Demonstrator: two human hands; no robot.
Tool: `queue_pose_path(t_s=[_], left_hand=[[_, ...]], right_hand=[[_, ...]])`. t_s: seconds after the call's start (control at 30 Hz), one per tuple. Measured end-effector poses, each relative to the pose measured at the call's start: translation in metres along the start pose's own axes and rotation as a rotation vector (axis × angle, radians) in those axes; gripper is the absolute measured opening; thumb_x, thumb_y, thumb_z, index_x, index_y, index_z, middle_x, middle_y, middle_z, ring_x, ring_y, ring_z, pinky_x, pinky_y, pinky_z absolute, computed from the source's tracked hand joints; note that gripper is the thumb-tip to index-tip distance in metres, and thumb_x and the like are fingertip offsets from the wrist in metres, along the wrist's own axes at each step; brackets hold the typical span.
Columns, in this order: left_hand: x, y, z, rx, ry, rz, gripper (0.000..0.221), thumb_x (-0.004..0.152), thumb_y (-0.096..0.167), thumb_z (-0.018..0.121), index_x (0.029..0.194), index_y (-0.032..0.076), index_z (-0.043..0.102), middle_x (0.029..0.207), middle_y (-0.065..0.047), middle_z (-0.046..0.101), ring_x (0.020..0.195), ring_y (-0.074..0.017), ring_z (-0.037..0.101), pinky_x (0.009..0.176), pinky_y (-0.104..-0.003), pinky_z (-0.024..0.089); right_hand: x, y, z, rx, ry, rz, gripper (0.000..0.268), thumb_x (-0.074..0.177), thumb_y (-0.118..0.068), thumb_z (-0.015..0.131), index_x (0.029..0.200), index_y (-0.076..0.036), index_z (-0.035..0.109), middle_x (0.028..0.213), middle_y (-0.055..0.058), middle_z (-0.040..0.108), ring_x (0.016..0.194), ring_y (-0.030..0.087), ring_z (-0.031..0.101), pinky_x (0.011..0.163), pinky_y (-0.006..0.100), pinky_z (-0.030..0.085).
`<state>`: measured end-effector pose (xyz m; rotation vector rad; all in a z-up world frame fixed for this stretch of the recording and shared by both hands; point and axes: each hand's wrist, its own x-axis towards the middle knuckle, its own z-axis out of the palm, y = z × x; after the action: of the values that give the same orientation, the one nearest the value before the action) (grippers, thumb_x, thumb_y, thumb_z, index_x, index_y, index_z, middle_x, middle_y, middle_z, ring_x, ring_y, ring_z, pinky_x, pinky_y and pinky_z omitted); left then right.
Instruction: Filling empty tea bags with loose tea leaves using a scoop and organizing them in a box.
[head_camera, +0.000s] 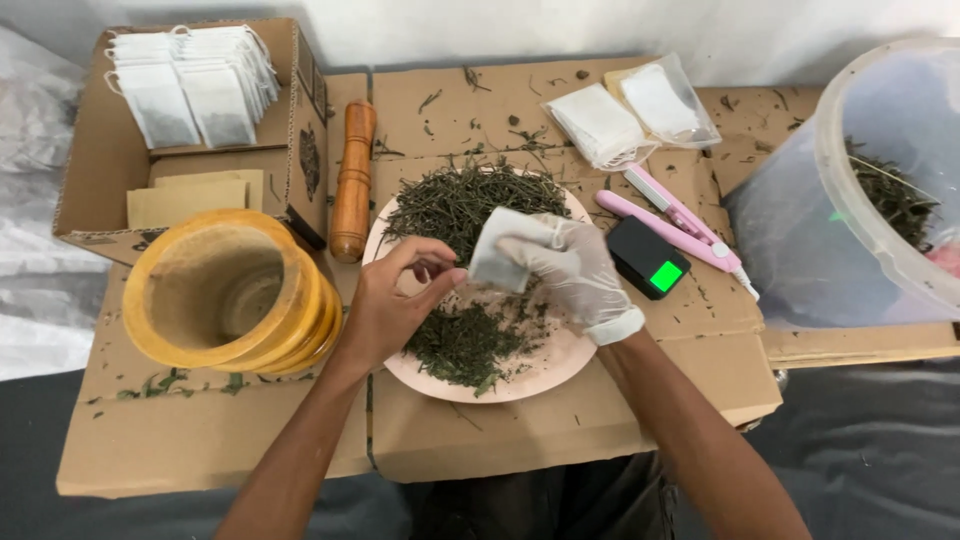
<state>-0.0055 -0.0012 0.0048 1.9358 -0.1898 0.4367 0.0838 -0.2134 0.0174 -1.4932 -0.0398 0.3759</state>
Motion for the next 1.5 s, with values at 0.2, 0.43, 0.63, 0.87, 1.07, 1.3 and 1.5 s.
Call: queue_pose_path(t_s=[0.2,0.43,0.63,0.87,1.07,1.3,1.5], left_hand=[[0.0,-0.004,0.0,0.063,0.056,0.063,0.019,0.113,0.018,0.071,0.124,0.003,0.073,0.096,-0.017,0.079,0.085,-0.0274,0.076,0.08,-0.041,0.061],[0.002,-0.003,-0.002,0.114,0.102,0.139,0.023,0.115,0.02,0.068,0.128,0.002,0.072,0.097,-0.018,0.076,0.083,-0.0284,0.074,0.077,-0.041,0.062],[0.004,-0.001,0.002,0.213,0.179,0.234,0.023,0.116,0.017,0.066,0.128,0.001,0.077,0.094,-0.016,0.076,0.081,-0.0254,0.073,0.074,-0.036,0.061],[0.004,-0.008,0.006,0.264,0.203,0.32,0.02,0.114,0.013,0.068,0.124,0.0,0.079,0.088,-0.014,0.072,0.077,-0.0255,0.07,0.073,-0.036,0.061],[0.005,-0.009,0.008,0.29,0.211,0.349,0.018,0.114,0.009,0.068,0.123,-0.002,0.079,0.086,-0.013,0.07,0.074,-0.0254,0.067,0.071,-0.037,0.06],[0.005,-0.008,0.006,0.3,0.209,0.364,0.016,0.114,0.007,0.067,0.122,-0.003,0.078,0.084,-0.013,0.068,0.072,-0.0252,0.065,0.069,-0.037,0.059],[0.005,-0.011,0.005,0.278,0.175,0.347,0.018,0.114,0.008,0.066,0.122,-0.004,0.078,0.084,-0.014,0.069,0.074,-0.0254,0.067,0.07,-0.038,0.06]], right_hand=[[0.003,-0.007,-0.1,-0.255,0.396,-0.242,0.033,0.091,-0.023,0.098,0.117,-0.012,0.081,0.108,0.004,0.082,0.098,0.009,0.073,0.094,0.033,0.064],[0.013,0.025,-0.173,-0.636,0.621,-0.66,0.06,0.103,-0.036,0.093,0.148,-0.01,0.064,0.125,0.011,0.072,0.111,0.022,0.068,0.092,0.037,0.063],[0.005,0.039,-0.176,-0.864,0.841,-0.853,0.056,0.112,-0.028,0.092,0.158,-0.01,0.065,0.121,0.011,0.072,0.091,0.026,0.067,0.073,0.036,0.06],[0.01,0.048,-0.179,-0.719,0.818,-0.659,0.025,0.108,-0.019,0.089,0.13,-0.016,0.076,0.092,0.004,0.079,0.081,0.021,0.074,0.07,0.031,0.054],[0.011,0.053,-0.186,-0.704,0.841,-0.638,0.02,0.108,-0.016,0.086,0.126,-0.015,0.078,0.094,0.006,0.081,0.08,0.021,0.075,0.072,0.032,0.056],[0.01,0.051,-0.182,-0.688,0.805,-0.663,0.019,0.107,-0.013,0.085,0.125,-0.012,0.077,0.098,0.008,0.081,0.085,0.024,0.076,0.074,0.035,0.058],[0.025,0.057,-0.191,-0.86,0.778,-0.684,0.036,0.107,-0.027,0.088,0.139,-0.016,0.079,0.117,0.009,0.078,0.11,0.034,0.074,0.09,0.046,0.061]])
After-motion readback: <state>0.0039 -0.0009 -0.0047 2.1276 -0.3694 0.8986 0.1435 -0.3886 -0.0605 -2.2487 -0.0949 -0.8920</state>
